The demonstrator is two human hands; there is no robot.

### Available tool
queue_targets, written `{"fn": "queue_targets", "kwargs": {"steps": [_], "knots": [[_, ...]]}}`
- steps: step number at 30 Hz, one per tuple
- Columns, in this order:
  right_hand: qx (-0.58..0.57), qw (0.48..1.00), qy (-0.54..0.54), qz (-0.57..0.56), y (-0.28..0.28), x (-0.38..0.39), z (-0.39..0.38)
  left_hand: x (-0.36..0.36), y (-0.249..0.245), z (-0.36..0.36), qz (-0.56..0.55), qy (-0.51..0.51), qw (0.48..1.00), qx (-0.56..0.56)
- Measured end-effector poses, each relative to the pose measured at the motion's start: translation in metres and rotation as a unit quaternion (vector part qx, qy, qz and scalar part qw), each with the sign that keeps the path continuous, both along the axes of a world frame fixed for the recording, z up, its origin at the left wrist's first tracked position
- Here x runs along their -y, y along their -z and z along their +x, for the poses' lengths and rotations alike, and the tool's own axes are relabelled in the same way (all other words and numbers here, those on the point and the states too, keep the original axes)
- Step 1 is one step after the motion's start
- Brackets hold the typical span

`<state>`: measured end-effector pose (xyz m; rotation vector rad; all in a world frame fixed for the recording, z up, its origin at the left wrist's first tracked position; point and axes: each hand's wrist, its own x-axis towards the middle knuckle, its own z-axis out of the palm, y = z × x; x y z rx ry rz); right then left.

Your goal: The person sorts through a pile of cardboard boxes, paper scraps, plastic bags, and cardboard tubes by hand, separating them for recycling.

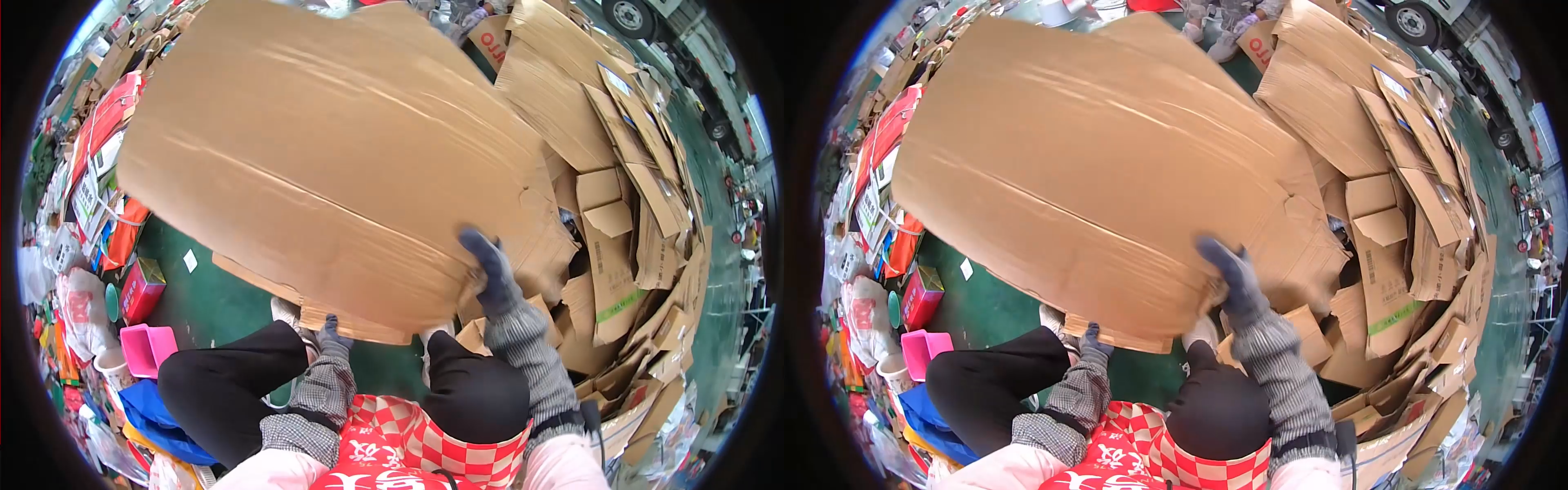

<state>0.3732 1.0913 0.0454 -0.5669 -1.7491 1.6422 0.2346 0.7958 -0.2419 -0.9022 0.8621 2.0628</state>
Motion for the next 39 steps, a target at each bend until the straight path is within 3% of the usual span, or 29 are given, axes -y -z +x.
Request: {"fn": "queue_targets", "kwargs": {"steps": [1,2,3,4,6,7,8,9,10,11,12,13,16,18,20,21,22,24,26,27,28,30,31,32,33,34,36,38,39], "knots": [[0.045,0.943,-0.019,0.329,0.021,-0.016,-0.019,-0.005,-0.019,0.005,-0.049,-0.014,0.998,0.025],[0.032,0.999,-0.024,-0.031,0.003,-0.018,-0.049,-0.010,-0.033,0.006,-0.098,-0.027,0.994,0.050],[0.014,0.921,-0.028,-0.387,-0.015,-0.019,-0.079,-0.009,-0.038,0.005,-0.096,-0.027,0.994,0.047],[0.010,0.922,-0.028,-0.387,0.006,-0.034,-0.101,-0.005,-0.039,0.006,-0.109,-0.029,0.993,0.027],[0.056,0.860,-0.038,-0.506,0.096,-0.069,-0.135,0.003,-0.028,0.003,-0.126,-0.026,0.992,0.006],[0.053,0.859,-0.035,-0.508,0.145,-0.083,-0.139,0.009,-0.020,-0.001,-0.096,-0.011,0.995,-0.001],[0.155,0.935,-0.092,-0.304,0.197,-0.094,-0.137,0.020,-0.011,-0.002,-0.069,0.006,0.998,-0.007],[0.204,0.952,-0.117,-0.197,0.211,-0.099,-0.140,0.030,0.003,-0.007,-0.050,0.006,0.998,0.030],[0.249,0.955,-0.133,-0.085,0.224,-0.103,-0.143,0.030,0.009,-0.008,-0.129,-0.011,0.992,-0.003],[0.211,0.937,-0.055,-0.273,0.215,-0.098,-0.154,0.033,0.011,-0.011,-0.123,0.004,0.992,-0.016],[0.163,0.879,0.027,-0.448,0.205,-0.094,-0.159,0.037,0.013,-0.012,-0.117,0.018,0.993,-0.025],[0.202,0.848,0.038,-0.489,0.140,-0.086,-0.162,0.040,0.014,-0.012,-0.119,0.022,0.992,-0.019],[0.159,0.854,-0.052,-0.492,0.166,-0.101,-0.185,0.041,0.009,-0.016,-0.079,0.036,0.996,-0.034],[0.236,0.860,-0.058,-0.448,0.170,-0.114,-0.196,0.037,-0.001,-0.022,-0.119,0.035,0.992,-0.033],[0.188,0.845,0.022,-0.500,0.182,-0.123,-0.207,0.041,0.008,-0.023,-0.121,0.042,0.990,-0.058],[0.030,0.839,0.000,-0.544,0.189,-0.124,-0.203,0.040,0.014,-0.022,-0.119,0.053,0.988,-0.078],[-0.003,0.848,-0.020,-0.529,0.209,-0.134,-0.205,0.034,0.011,-0.025,-0.115,0.066,0.988,-0.073],[0.168,0.937,0.147,-0.269,0.207,-0.147,-0.212,0.019,-0.006,-0.034,-0.116,0.080,0.985,-0.101],[0.275,0.919,0.142,-0.243,0.201,-0.167,-0.206,0.027,0.001,-0.044,-0.102,0.089,0.986,-0.095],[0.246,0.923,0.147,-0.257,0.218,-0.176,-0.203,0.035,0.006,-0.045,-0.082,0.099,0.986,-0.102],[0.117,0.948,0.101,-0.279,0.216,-0.172,-0.193,0.039,0.008,-0.047,-0.059,0.109,0.986,-0.110],[0.188,0.941,0.043,-0.280,0.177,-0.160,-0.170,0.064,0.039,-0.048,0.018,0.134,0.981,-0.141],[0.193,0.946,0.043,-0.256,0.227,-0.166,-0.169,0.048,0.032,-0.046,-0.061,0.128,0.984,-0.108],[0.210,0.954,0.056,-0.206,0.229,-0.160,-0.159,0.038,0.018,-0.042,-0.140,0.122,0.980,-0.073],[0.302,0.929,0.122,-0.175,0.248,-0.159,-0.153,0.032,0.010,-0.042,-0.192,0.127,0.972,-0.036],[0.315,0.932,0.140,-0.115,0.213,-0.148,-0.137,0.027,0.006,-0.040,-0.157,0.139,0.976,-0.054],[0.430,0.883,0.151,-0.116,0.186,-0.155,-0.123,0.026,0.010,-0.046,-0.181,0.144,0.972,-0.049],[0.156,0.936,0.271,-0.160,0.153,-0.177,-0.106,0.032,0.009,-0.050,-0.194,0.176,0.964,-0.038],[0.005,0.938,0.278,-0.205,0.131,-0.199,-0.095,0.042,0.021,-0.050,-0.114,0.207,0.968,-0.081]]}}
